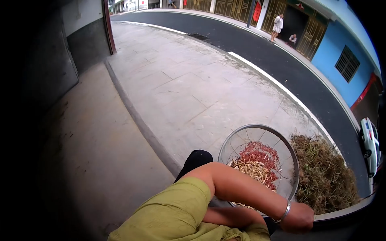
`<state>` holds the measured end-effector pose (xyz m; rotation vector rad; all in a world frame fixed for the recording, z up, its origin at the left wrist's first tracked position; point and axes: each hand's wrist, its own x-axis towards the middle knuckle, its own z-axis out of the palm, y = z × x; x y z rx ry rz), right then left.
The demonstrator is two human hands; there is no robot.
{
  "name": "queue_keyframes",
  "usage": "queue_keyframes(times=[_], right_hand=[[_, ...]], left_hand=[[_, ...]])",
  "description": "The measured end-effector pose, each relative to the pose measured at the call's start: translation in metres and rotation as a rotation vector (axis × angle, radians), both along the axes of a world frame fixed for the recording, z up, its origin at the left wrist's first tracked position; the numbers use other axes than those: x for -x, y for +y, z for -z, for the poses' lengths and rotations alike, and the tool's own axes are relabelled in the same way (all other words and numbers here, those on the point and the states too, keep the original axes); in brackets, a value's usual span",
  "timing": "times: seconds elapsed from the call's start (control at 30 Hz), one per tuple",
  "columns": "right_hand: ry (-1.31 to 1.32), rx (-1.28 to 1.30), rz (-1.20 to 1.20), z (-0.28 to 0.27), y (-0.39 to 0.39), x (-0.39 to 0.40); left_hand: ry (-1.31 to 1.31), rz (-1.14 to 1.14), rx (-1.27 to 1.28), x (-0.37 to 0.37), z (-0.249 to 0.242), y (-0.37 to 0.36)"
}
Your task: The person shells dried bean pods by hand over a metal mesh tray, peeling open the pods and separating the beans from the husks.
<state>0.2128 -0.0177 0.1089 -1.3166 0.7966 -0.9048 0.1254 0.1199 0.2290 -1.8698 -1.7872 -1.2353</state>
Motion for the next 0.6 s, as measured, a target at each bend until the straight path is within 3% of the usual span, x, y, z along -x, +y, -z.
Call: queue_keyframes(times=[0.6], right_hand=[[0.037,0.065,0.023,0.0,-0.006,0.003]], left_hand=[[-0.178,0.111,0.163,-0.005,-0.01,-0.019]])
